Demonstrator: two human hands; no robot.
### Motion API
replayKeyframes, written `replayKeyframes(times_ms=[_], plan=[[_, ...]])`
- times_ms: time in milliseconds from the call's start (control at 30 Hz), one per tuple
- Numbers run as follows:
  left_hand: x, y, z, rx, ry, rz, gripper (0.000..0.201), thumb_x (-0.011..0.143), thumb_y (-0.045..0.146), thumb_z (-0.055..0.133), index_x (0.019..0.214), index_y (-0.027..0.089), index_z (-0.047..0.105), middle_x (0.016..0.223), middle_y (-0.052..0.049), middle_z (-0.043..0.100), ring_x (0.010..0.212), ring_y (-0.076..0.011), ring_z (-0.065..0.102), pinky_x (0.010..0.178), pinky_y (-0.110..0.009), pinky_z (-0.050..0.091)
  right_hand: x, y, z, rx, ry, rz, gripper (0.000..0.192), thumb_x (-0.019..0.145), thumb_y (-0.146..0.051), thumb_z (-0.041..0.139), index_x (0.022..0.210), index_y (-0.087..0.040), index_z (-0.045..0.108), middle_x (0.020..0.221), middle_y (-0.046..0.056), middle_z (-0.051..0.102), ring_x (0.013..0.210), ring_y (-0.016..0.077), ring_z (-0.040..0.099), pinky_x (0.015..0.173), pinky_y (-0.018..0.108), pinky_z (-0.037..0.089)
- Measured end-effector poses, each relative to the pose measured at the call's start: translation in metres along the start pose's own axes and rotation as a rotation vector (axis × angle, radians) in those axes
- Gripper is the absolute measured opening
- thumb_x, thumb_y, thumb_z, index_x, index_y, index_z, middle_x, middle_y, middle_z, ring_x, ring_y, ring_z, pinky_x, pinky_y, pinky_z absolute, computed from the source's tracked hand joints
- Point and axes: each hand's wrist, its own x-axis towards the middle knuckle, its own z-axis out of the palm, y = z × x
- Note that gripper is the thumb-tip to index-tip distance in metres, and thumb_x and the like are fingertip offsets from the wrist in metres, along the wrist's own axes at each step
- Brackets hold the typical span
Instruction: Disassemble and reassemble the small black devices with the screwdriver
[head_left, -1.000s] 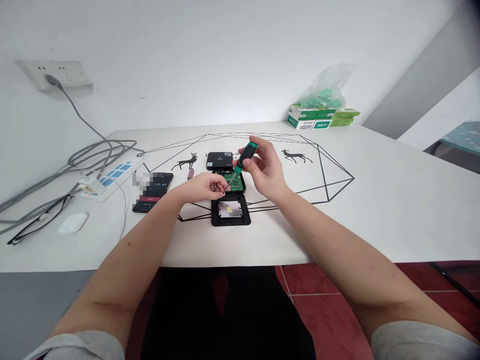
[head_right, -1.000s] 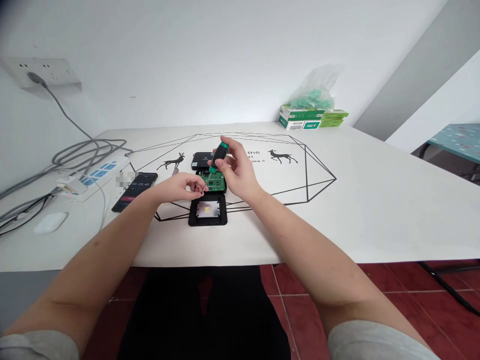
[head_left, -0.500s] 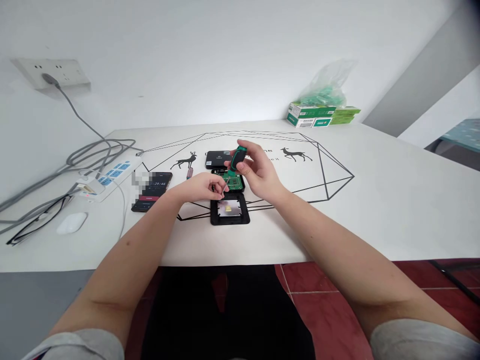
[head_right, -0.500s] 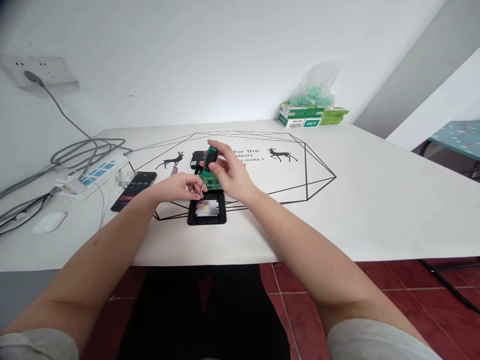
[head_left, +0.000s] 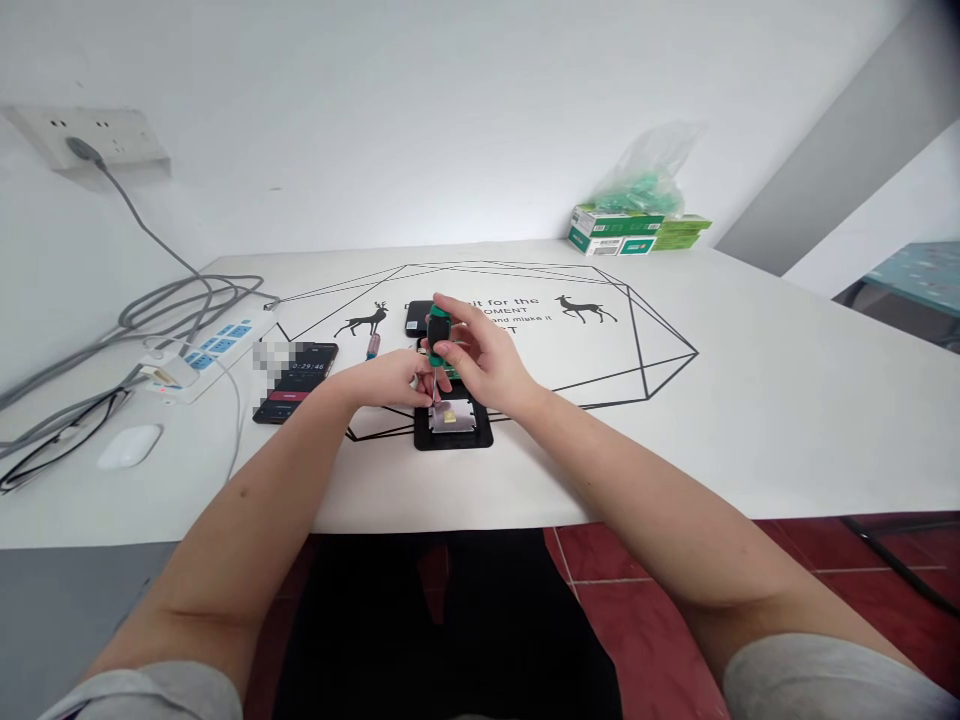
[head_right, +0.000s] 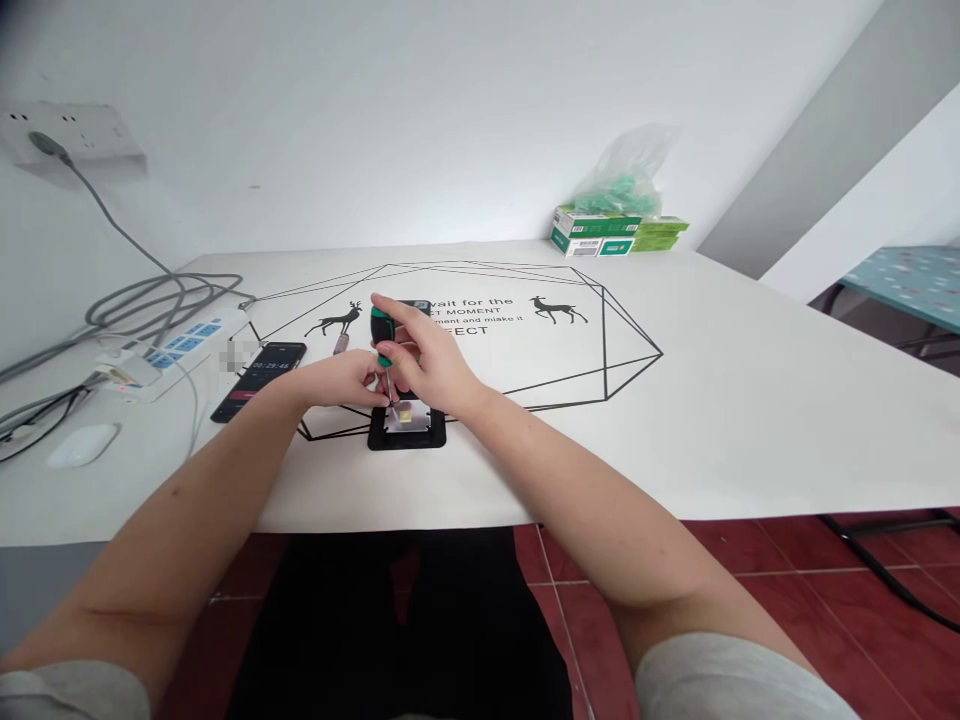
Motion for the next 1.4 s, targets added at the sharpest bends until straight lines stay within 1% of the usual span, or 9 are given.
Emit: replayKeyframes(times_ms=[200,467,767,933,1033,1100,1200,1300,1400], plan=[[-0.002,0.003,-0.002,0.041,0.0,-0.005,0.014,0.076,0.031,0.074,0.087,0.025,0.081,0.091,-0.003,0.076,0.079,-0.0207,0.066,0.067,-0.03,0.047,0.0,-0.002,0.007,0.008,0.047,-0.035,0.051,0.105,-0.051,0.058,0.153,-0.036,0.056,0.143,0.009,0.069,0.106,0.0265,0.074,0.095,0.052,0.072],[-0.002,0.004,0.0,0.024,0.029,-0.019,0.012,0.074,0.031,0.077,0.085,0.025,0.077,0.077,0.0,0.068,0.072,-0.0198,0.065,0.063,-0.029,0.048,0.0,0.008,0.01,0.006,0.118,-0.036,0.05,0.098,-0.052,0.07,0.144,-0.038,0.059,0.132,0.008,0.065,0.1,0.0245,0.067,0.086,0.048,0.071],[-0.002,0.004,0.001,0.03,0.012,-0.05,0.009,0.074,0.028,0.076,0.072,0.024,0.068,0.08,-0.002,0.071,0.078,-0.0226,0.068,0.071,-0.033,0.051,-0.002,0.009,0.009,0.017,0.103,-0.056,0.048,0.102,-0.056,0.064,0.146,-0.038,0.056,0.132,0.009,0.063,0.099,0.0244,0.066,0.087,0.05,0.071],[-0.004,0.008,0.0,0.035,0.0,-0.054,0.012,0.075,0.03,0.075,0.085,0.025,0.075,0.085,-0.002,0.072,0.079,-0.0231,0.069,0.069,-0.032,0.051,-0.001,0.009,0.009,-0.014,0.084,-0.068,0.047,0.103,-0.054,0.063,0.146,-0.037,0.057,0.139,0.009,0.066,0.102,0.0249,0.07,0.09,0.05,0.07],[-0.006,0.009,-0.002,0.045,0.004,-0.032,0.017,0.077,0.027,0.072,0.093,0.025,0.077,0.089,-0.002,0.075,0.079,-0.0225,0.069,0.069,-0.031,0.052,-0.002,0.004,0.008,-0.024,0.062,-0.079,0.049,0.102,-0.053,0.065,0.147,-0.036,0.058,0.147,0.01,0.067,0.116,0.0286,0.073,0.094,0.051,0.069],[-0.006,0.004,-0.005,0.058,0.055,-0.013,0.015,0.081,0.026,0.069,0.094,0.024,0.076,0.092,-0.002,0.077,0.081,-0.0222,0.07,0.073,-0.031,0.053,-0.002,0.0,0.006,-0.041,0.054,-0.092,0.05,0.103,-0.052,0.064,0.15,-0.035,0.059,0.148,0.01,0.069,0.124,0.0308,0.073,0.096,0.051,0.068],[-0.002,-0.01,-0.009,0.159,0.231,-0.048,0.018,0.088,0.024,0.063,0.099,0.022,0.077,0.098,-0.003,0.08,0.088,-0.0234,0.072,0.082,-0.032,0.056,-0.002,-0.004,0.002,-0.063,0.045,-0.132,0.047,0.11,-0.048,0.051,0.155,-0.034,0.058,0.147,0.009,0.071,0.127,0.0293,0.072,0.104,0.051,0.065],[0.004,-0.025,-0.012,0.379,0.401,-0.233,0.03,0.093,0.018,0.055,0.109,0.023,0.08,0.108,-0.005,0.082,0.101,-0.0261,0.074,0.094,-0.035,0.057,-0.001,-0.003,-0.003,-0.097,0.077,-0.22,0.046,0.114,-0.042,0.039,0.154,-0.033,0.061,0.134,0.008,0.076,0.117,0.025,0.073,0.106,0.05,0.062],[0.009,-0.035,-0.012,0.52,0.461,-0.394,0.035,0.097,0.018,0.054,0.12,0.023,0.08,0.123,-0.009,0.08,0.113,-0.0287,0.074,0.098,-0.037,0.057,0.001,0.0,-0.005,-0.135,0.133,-0.257,0.042,0.113,-0.044,0.046,0.148,-0.032,0.066,0.113,0.007,0.076,0.098,0.0225,0.069,0.094,0.047,0.063]])
